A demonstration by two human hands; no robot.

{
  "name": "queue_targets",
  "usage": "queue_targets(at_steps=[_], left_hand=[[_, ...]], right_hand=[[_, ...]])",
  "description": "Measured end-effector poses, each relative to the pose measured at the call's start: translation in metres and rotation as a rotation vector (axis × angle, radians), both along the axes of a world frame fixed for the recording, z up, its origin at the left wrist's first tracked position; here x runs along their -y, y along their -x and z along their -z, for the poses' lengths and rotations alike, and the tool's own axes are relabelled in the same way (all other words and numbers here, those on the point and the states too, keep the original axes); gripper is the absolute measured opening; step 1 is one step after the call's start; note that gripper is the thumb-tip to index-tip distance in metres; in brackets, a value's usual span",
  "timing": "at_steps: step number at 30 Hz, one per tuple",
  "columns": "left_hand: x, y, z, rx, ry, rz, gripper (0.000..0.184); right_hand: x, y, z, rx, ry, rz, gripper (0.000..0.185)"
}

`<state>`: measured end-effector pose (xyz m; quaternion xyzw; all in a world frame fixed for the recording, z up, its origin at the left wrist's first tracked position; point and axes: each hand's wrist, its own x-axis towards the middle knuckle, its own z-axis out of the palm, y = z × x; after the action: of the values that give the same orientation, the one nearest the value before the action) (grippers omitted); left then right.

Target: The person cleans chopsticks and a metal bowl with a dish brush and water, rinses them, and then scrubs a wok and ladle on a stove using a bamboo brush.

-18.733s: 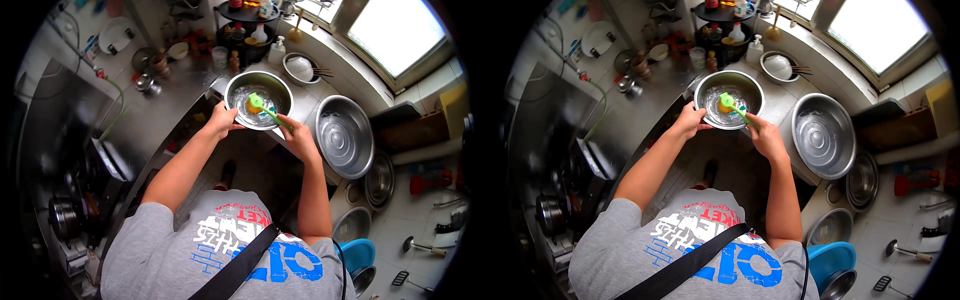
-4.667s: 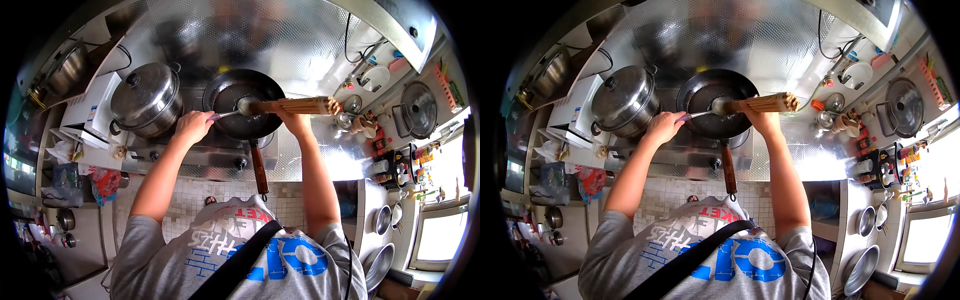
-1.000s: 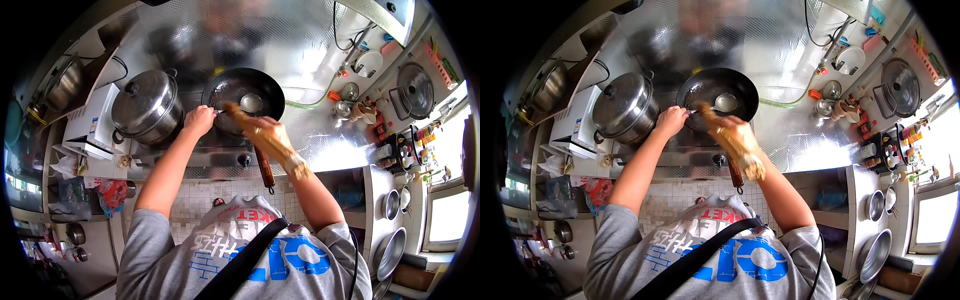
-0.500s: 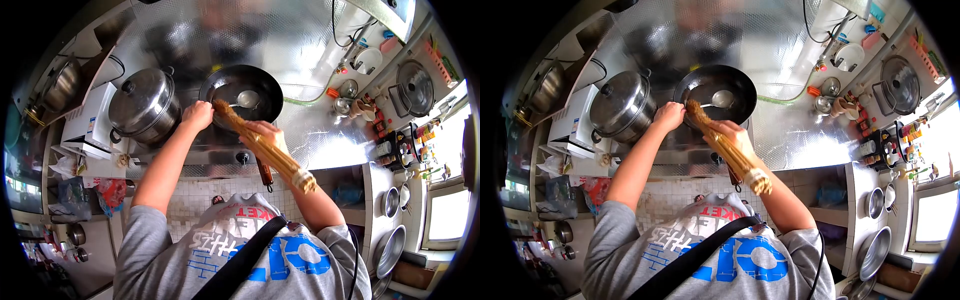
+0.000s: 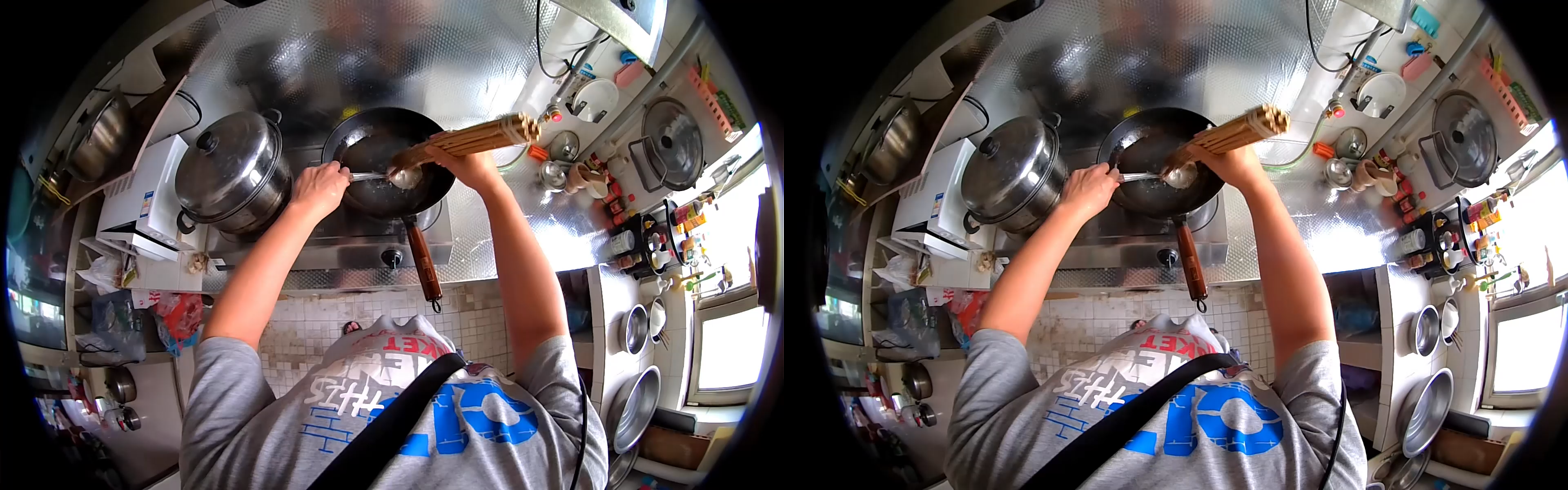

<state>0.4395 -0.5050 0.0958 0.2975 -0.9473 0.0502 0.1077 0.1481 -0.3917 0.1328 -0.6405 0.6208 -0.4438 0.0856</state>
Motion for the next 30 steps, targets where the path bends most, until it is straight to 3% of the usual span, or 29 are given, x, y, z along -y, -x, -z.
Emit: queue_targets(at_steps=[4, 7, 11, 12, 15, 16, 20, 23, 28, 29, 30], left_hand=[[-0.001, -0.004, -0.001, 0.013, -0.014, -0.056, 0.020], [-0.001, -0.001, 0.000, 0.002, 0.011, -0.021, 0.018], [0.006, -0.003, 0.006, 0.014, 0.025, -0.032, 0.017], [0.007, -0.005, 0.006, 0.019, 0.025, -0.042, 0.017], [0.009, -0.005, 0.006, 0.029, 0.045, -0.051, 0.016], [0.007, -0.004, 0.003, 0.036, 0.053, -0.044, 0.016], [0.004, -0.001, -0.002, 0.030, 0.063, 0.001, 0.016], [0.005, -0.005, 0.000, 0.020, 0.065, -0.007, 0.016], [0.002, -0.002, 0.000, 0.018, -0.057, -0.084, 0.020], [0.000, 0.000, 0.002, 0.017, -0.106, -0.105, 0.021], [0.002, 0.002, 0.003, 0.014, -0.152, -0.129, 0.023]], right_hand=[[-0.008, 0.011, -0.010, -0.003, -0.114, 0.030, 0.024], [-0.009, -0.012, -0.018, 0.079, -0.163, -0.148, 0.023], [0.009, 0.000, 0.002, 0.091, -0.006, -0.037, 0.026], [0.004, 0.003, 0.000, -0.208, 0.123, 0.033, 0.027], [-0.007, 0.004, -0.010, -0.120, -0.133, 0.087, 0.023], [-0.010, -0.003, -0.020, 0.009, -0.248, -0.012, 0.022], [0.004, -0.005, -0.014, 0.216, -0.129, -0.079, 0.023], [0.005, 0.016, 0.003, -0.100, 0.062, 0.064, 0.029], [-0.011, -0.013, 0.006, 0.048, 0.001, 0.229, 0.024], [-0.010, -0.021, 0.015, -0.263, 0.284, -0.041, 0.026], [-0.013, -0.036, 0.028, -0.377, 0.146, 0.053, 0.021]])
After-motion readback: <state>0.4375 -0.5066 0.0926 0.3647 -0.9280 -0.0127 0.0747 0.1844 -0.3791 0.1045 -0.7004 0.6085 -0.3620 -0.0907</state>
